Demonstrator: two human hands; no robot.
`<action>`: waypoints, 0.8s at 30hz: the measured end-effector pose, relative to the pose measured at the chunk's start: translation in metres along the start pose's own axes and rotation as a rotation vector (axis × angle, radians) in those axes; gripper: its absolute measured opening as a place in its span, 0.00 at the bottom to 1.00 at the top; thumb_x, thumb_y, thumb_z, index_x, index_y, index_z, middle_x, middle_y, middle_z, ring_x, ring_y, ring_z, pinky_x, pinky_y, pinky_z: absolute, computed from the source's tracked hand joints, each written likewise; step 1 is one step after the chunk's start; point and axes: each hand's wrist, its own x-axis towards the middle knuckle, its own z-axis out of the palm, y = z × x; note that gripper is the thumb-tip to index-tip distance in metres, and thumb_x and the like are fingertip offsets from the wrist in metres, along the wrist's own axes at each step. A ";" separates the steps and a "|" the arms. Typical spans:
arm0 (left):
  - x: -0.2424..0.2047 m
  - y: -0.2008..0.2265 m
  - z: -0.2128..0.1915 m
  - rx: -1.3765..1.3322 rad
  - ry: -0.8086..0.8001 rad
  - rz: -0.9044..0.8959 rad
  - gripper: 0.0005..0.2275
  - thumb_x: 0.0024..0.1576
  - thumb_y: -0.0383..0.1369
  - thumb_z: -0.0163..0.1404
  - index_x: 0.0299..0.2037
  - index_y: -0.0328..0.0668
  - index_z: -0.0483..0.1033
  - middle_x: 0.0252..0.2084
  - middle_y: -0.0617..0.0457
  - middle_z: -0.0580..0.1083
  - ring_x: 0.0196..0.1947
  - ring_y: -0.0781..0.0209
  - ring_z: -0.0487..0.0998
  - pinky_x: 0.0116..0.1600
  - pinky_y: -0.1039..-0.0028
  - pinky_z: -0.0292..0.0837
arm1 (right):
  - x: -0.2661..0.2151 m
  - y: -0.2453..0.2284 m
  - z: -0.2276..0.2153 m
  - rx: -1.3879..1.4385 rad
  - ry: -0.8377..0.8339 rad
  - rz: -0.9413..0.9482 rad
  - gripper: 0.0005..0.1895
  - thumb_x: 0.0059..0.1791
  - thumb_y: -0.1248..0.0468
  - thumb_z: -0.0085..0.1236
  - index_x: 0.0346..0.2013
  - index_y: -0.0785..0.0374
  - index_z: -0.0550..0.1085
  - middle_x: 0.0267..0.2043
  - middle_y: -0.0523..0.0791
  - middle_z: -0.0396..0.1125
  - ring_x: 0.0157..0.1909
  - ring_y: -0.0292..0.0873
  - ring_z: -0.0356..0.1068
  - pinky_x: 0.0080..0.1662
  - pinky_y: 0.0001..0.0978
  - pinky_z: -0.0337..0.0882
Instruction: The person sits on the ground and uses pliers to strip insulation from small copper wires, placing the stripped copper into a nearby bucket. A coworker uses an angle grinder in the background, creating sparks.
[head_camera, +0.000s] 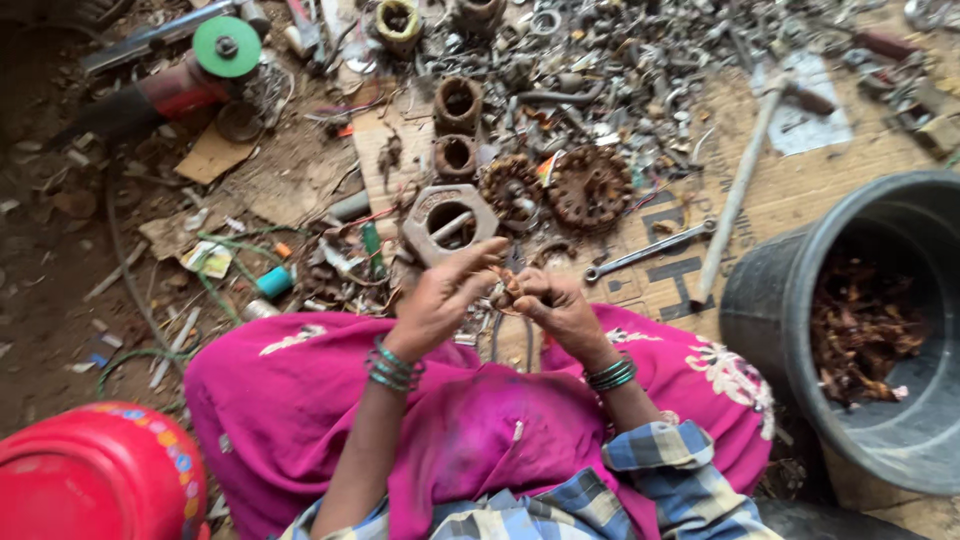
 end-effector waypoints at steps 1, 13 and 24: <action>-0.002 -0.001 0.003 -0.079 -0.005 -0.052 0.15 0.65 0.25 0.52 0.62 0.35 0.73 0.54 0.50 0.78 0.50 0.66 0.79 0.55 0.72 0.76 | 0.000 0.002 -0.001 -0.001 -0.010 -0.004 0.12 0.54 0.60 0.61 0.44 0.67 0.81 0.43 0.42 0.73 0.50 0.38 0.70 0.53 0.31 0.71; 0.000 0.017 0.022 0.180 0.292 -0.098 0.06 0.54 0.29 0.62 0.40 0.39 0.85 0.32 0.53 0.80 0.33 0.67 0.80 0.38 0.77 0.75 | 0.005 -0.017 0.012 -0.157 0.288 -0.046 0.12 0.50 0.67 0.66 0.47 0.66 0.80 0.46 0.43 0.75 0.44 0.34 0.72 0.46 0.25 0.72; 0.000 0.020 0.034 0.446 0.367 -0.065 0.06 0.58 0.33 0.59 0.37 0.38 0.83 0.33 0.49 0.80 0.34 0.58 0.82 0.41 0.70 0.75 | 0.004 -0.025 0.030 -0.690 0.396 -0.374 0.08 0.50 0.71 0.64 0.42 0.65 0.74 0.45 0.46 0.71 0.44 0.39 0.74 0.43 0.30 0.75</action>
